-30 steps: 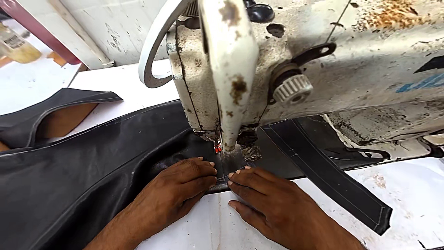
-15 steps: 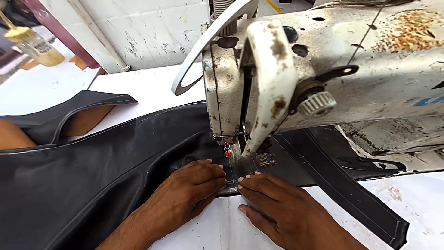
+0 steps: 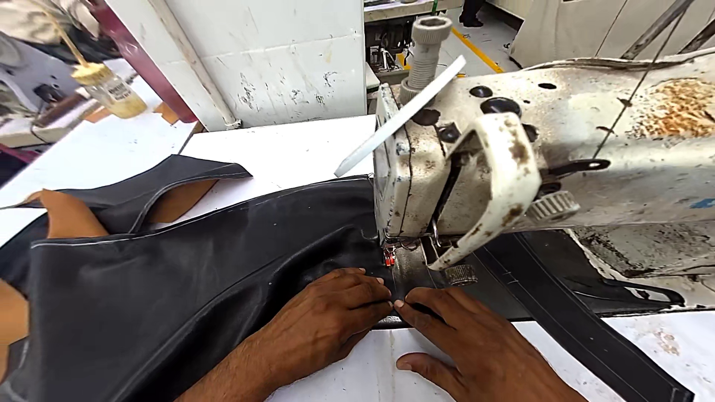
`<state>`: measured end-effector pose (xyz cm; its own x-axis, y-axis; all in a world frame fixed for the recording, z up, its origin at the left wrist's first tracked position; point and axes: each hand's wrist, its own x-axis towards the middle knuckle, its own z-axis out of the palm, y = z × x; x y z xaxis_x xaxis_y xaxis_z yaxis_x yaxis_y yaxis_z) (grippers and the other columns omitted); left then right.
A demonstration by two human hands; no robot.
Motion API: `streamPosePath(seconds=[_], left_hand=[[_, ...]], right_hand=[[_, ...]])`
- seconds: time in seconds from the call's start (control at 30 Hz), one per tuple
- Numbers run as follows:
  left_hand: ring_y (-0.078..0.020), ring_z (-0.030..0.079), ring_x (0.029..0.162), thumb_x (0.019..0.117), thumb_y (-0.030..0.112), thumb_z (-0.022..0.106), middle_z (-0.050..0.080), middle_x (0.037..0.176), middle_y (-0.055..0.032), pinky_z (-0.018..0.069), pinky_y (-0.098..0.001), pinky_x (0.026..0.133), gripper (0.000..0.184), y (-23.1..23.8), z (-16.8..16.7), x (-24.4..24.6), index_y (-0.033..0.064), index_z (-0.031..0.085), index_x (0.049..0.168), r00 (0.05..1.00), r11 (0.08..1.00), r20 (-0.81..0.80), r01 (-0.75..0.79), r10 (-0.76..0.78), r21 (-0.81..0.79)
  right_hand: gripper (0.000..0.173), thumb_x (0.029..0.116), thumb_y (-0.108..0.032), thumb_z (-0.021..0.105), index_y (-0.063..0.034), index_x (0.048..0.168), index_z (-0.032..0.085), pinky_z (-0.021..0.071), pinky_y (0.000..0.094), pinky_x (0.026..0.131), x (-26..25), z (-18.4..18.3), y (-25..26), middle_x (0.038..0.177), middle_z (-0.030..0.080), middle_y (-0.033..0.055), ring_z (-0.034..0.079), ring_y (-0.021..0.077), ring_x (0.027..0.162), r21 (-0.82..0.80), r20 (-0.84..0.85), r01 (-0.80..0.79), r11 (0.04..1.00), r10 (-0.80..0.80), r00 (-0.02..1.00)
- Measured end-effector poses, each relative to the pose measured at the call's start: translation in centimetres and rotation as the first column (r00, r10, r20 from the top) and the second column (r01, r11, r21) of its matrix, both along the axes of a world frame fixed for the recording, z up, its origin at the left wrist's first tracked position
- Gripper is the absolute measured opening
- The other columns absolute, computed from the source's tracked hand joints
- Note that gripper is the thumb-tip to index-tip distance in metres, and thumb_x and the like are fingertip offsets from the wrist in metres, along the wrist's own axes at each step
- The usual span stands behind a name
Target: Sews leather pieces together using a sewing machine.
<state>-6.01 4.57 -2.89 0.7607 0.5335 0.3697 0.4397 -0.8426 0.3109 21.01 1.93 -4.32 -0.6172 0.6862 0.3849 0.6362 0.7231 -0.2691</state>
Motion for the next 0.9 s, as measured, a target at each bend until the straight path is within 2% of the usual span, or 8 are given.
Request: streamPosePath(seconds=[0.3,0.47,0.67,0.8,0.9], left_hand=[[-0.0184,0.059,0.132,0.1056,0.016,0.053,0.070,0.129,-0.0021,0.0447,-0.0362,0.116,0.026,0.6,-0.1,0.1,0.0130,0.073,0.121,1.000,1.000,-0.002,0.008,-0.008,0.005],[-0.0158,0.060,0.130,0.1064,0.017,0.052,0.070,0.129,-0.0014,0.0455,-0.0338,0.114,0.026,1.3,-0.2,0.1,0.0134,0.073,0.121,1.000,1.000,0.005,-0.012,0.011,0.004],[-0.0117,0.060,0.129,0.1067,0.019,0.051,0.071,0.128,0.0015,0.0443,-0.0318,0.115,0.028,2.4,-0.2,0.0,0.0152,0.075,0.121,0.999,0.999,-0.001,-0.043,0.043,0.025],[-0.0107,0.061,0.127,0.1056,0.019,0.052,0.072,0.124,0.0018,0.0444,-0.0314,0.115,0.027,3.3,-0.1,-0.2,0.0163,0.076,0.119,0.999,0.996,-0.019,-0.043,0.045,0.078],[-0.0124,0.061,0.128,0.1049,0.017,0.053,0.071,0.124,-0.0017,0.0441,-0.0314,0.116,0.027,3.5,0.2,-0.3,0.0127,0.076,0.120,1.000,0.995,-0.019,0.007,-0.005,0.099]], right_hand=[[0.061,0.1005,-0.066,0.046,-0.0197,0.131,0.069,0.0528,0.0306,0.091,0.1,0.5,0.6,0.126,0.067,0.0038,0.063,0.0197,0.112,-0.019,0.045,-0.007,1.000,0.008,0.999],[0.063,0.1005,-0.068,0.042,-0.0216,0.133,0.068,0.0536,0.0313,0.090,0.1,0.4,1.2,0.128,0.067,0.0024,0.063,0.0188,0.113,-0.017,0.058,0.015,1.000,-0.014,0.998],[0.069,0.0987,-0.074,0.036,-0.0249,0.136,0.067,0.0550,0.0331,0.080,-0.2,0.4,2.3,0.131,0.067,0.0014,0.066,0.0188,0.107,-0.011,0.107,0.058,0.998,-0.056,0.993],[0.071,0.0965,-0.077,0.034,-0.0292,0.138,0.067,0.0556,0.0351,0.088,-0.3,0.4,2.7,0.134,0.067,-0.0002,0.064,0.0182,0.118,-0.034,0.121,0.093,0.995,-0.088,0.989],[0.070,0.0983,-0.075,0.034,-0.0274,0.138,0.067,0.0547,0.0359,0.094,-0.2,0.1,2.6,0.134,0.067,0.0020,0.063,0.0191,0.122,-0.029,0.105,0.085,0.996,-0.082,0.991]])
